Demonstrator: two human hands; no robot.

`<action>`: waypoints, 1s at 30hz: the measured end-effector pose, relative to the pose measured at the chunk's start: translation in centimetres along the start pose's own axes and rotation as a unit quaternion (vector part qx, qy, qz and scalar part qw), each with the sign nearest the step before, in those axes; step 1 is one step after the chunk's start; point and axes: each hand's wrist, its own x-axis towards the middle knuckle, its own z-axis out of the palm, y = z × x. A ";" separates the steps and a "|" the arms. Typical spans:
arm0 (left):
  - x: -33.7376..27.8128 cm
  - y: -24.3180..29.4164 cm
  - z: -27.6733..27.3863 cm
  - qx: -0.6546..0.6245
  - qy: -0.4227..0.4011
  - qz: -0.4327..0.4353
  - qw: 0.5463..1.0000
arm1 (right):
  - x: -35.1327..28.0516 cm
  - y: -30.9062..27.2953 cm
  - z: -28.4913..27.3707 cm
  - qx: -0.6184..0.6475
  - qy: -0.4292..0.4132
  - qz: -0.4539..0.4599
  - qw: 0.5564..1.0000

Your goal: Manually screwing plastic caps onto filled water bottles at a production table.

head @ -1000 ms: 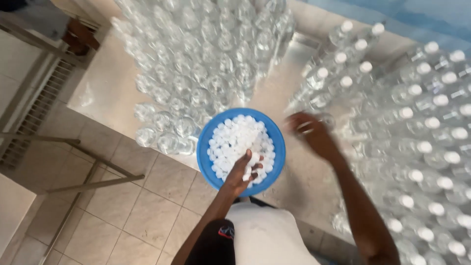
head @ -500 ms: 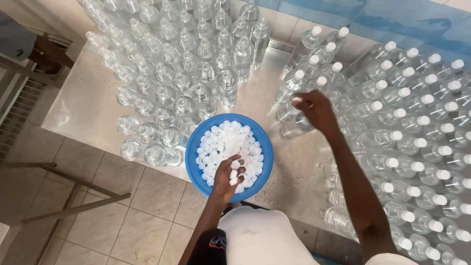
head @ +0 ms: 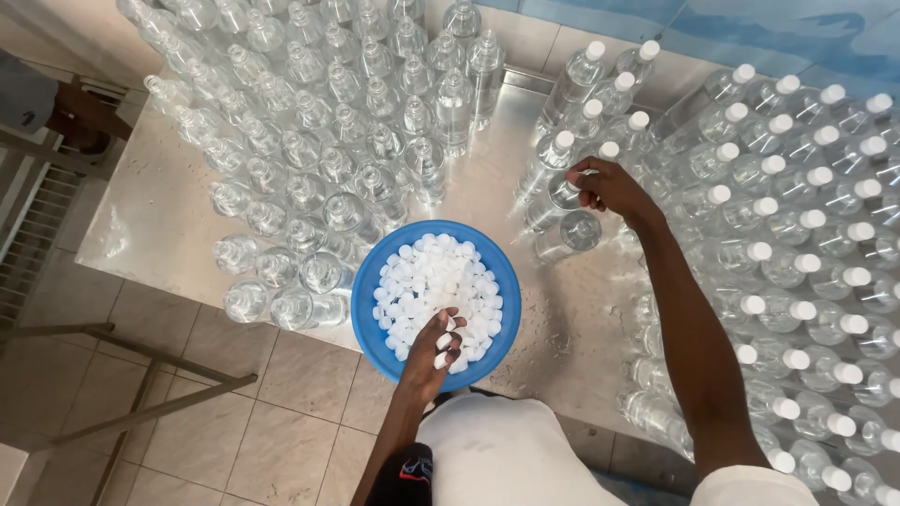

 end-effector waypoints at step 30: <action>0.5 0.2 5.5 0.228 -0.014 0.112 0.967 | -15.1 2.7 11.3 0.047 0.124 -0.072 0.989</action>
